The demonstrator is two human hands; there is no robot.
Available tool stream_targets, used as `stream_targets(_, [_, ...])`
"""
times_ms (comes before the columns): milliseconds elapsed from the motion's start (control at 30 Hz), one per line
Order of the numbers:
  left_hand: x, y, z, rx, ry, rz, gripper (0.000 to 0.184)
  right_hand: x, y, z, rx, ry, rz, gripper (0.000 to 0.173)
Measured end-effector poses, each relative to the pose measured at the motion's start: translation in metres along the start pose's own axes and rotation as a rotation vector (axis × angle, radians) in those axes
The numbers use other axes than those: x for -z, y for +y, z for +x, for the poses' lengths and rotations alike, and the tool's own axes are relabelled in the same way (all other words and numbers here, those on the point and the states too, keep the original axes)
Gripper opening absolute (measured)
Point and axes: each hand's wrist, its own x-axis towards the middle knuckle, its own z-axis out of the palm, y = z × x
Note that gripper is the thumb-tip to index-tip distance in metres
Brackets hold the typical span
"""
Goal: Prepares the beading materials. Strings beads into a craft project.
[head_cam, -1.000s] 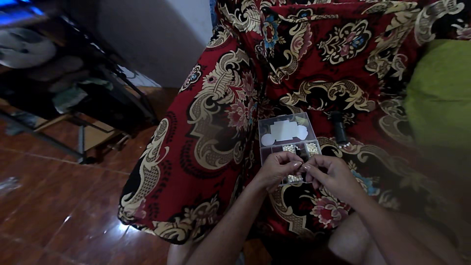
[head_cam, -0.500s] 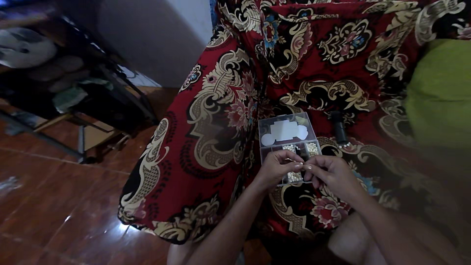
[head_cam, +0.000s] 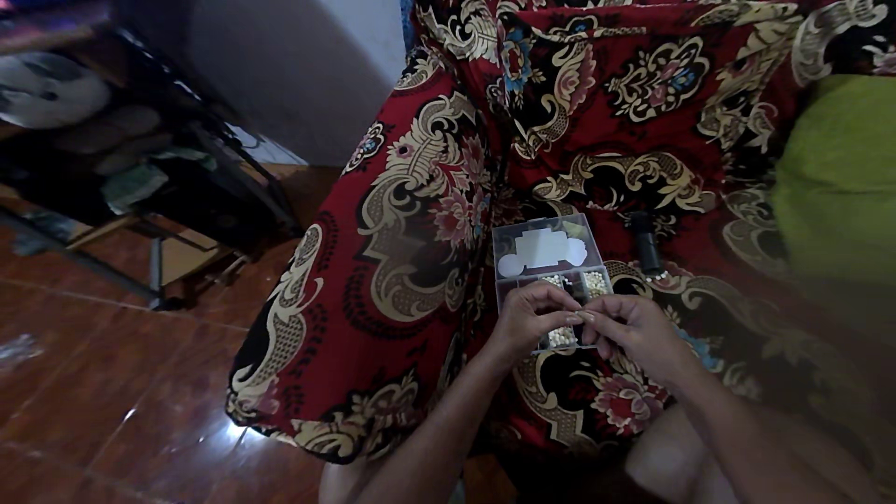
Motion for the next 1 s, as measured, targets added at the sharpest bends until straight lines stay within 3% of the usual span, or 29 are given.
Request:
stream_targets(333, [0.0026, 0.0017, -0.0001, 0.050, -0.005, -0.190, 0.011, 0.0033, -0.0002, -0.0003, 0.006, -0.022, 0.219, 0.011])
stream_targets(700, [-0.0001, 0.0019, -0.0002, -0.054, -0.036, -0.046, 0.013, 0.0025, 0.0014, 0.0007, 0.006, -0.036, 0.219, 0.011])
stream_targets(900, [-0.0025, 0.0038, -0.0010, 0.049, 0.023, -0.116, 0.009, 0.0026, 0.0009, 0.0002, 0.009, -0.053, 0.231, 0.020])
stream_targets(1000, [-0.0010, 0.0020, -0.0006, 0.084, 0.025, -0.175, 0.010, 0.0031, 0.0008, 0.0001, 0.021, -0.082, 0.237, 0.015])
